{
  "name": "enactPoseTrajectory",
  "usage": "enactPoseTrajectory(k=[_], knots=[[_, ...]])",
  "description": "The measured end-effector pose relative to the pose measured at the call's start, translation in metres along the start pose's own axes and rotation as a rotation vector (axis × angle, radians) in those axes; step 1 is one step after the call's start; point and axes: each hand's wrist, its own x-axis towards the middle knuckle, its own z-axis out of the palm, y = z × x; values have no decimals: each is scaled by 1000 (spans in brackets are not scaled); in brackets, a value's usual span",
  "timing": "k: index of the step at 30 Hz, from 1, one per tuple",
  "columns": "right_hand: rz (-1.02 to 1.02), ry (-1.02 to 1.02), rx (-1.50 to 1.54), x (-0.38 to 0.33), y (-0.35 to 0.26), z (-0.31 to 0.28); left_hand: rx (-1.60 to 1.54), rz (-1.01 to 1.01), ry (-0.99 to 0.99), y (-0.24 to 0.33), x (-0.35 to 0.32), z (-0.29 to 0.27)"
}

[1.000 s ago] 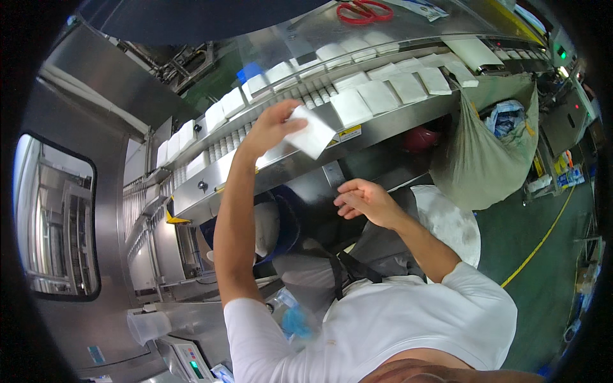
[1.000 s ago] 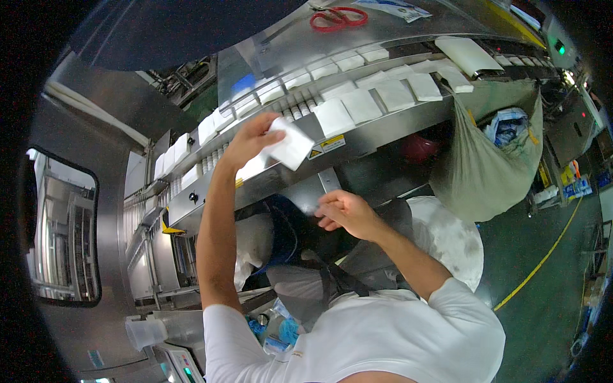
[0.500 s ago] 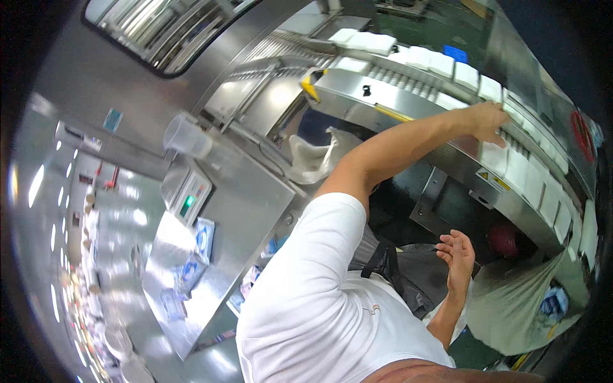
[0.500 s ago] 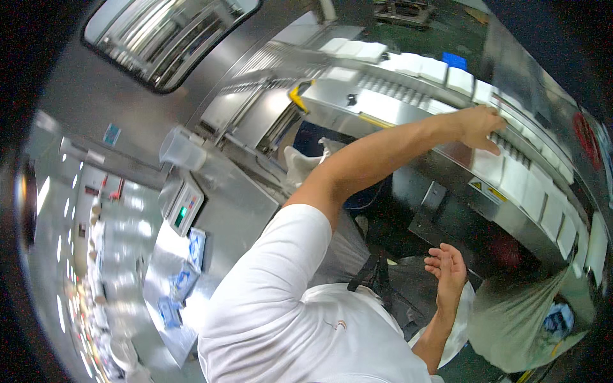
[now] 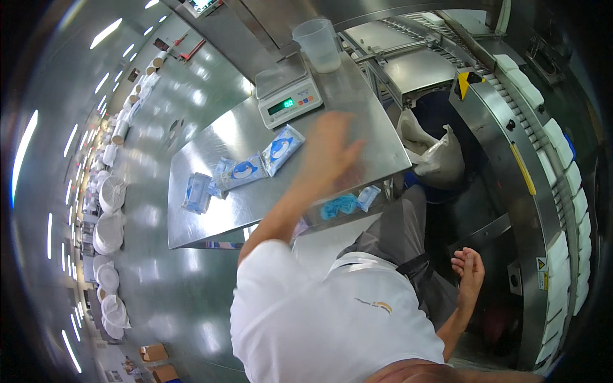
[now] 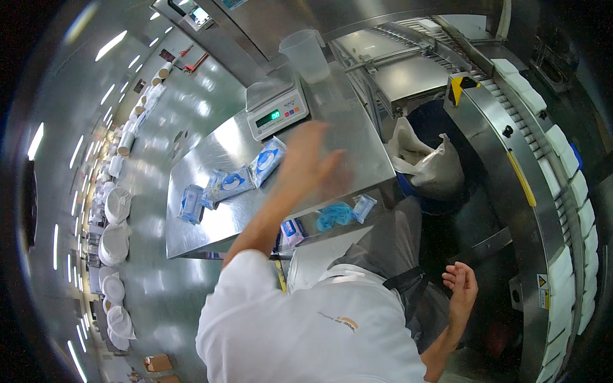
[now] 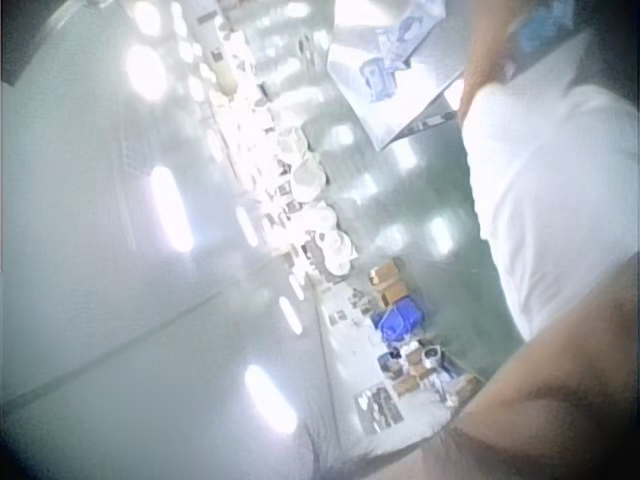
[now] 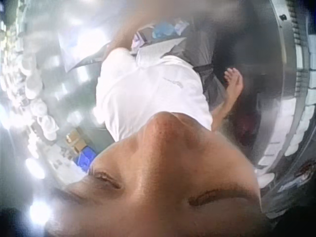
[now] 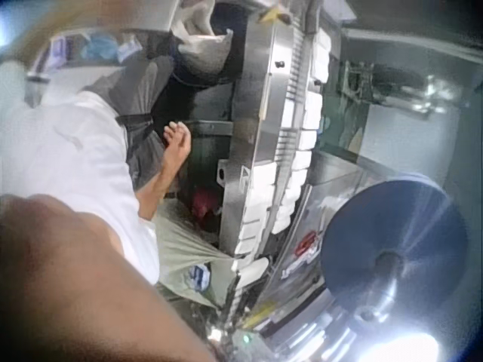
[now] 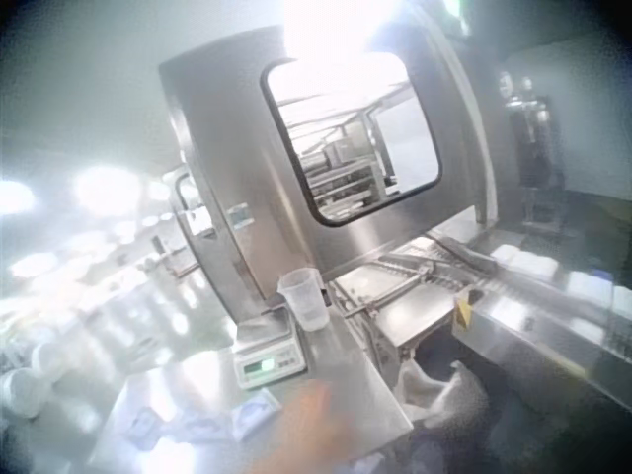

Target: The person weighs a stack of items, cuts open a blue package with scissors, and places individual items into the package one by one.

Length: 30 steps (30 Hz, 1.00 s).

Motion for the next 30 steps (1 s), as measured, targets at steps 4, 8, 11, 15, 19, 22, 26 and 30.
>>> enactPoseTrajectory(k=[4, 8, 11, 15, 19, 22, 26, 30], knots=[[-7, -51, -106, 14, -20, 32, 284, -315, 8, -140, -77, -31], [-124, -200, -27, 26, -30, 51, -121, -482, -214, -89, -50, -39], [-122, -299, 26, 29, -40, 68, -162, 9, -266, -25, -37, -9], [-110, -302, 162, 10, -88, 95, -524, 501, -456, 96, -31, 31], [-242, 88, -167, -39, -100, 64, -577, 822, -603, 156, -28, 66], [-266, 285, -194, -63, -81, 46, -666, 868, -649, 183, -32, 87], [-314, 472, -184, -79, -64, 25, -1199, 237, -868, 174, -88, 166], [-469, 553, -99, -72, -64, 28, -1656, -866, -1426, 228, -106, 144]])
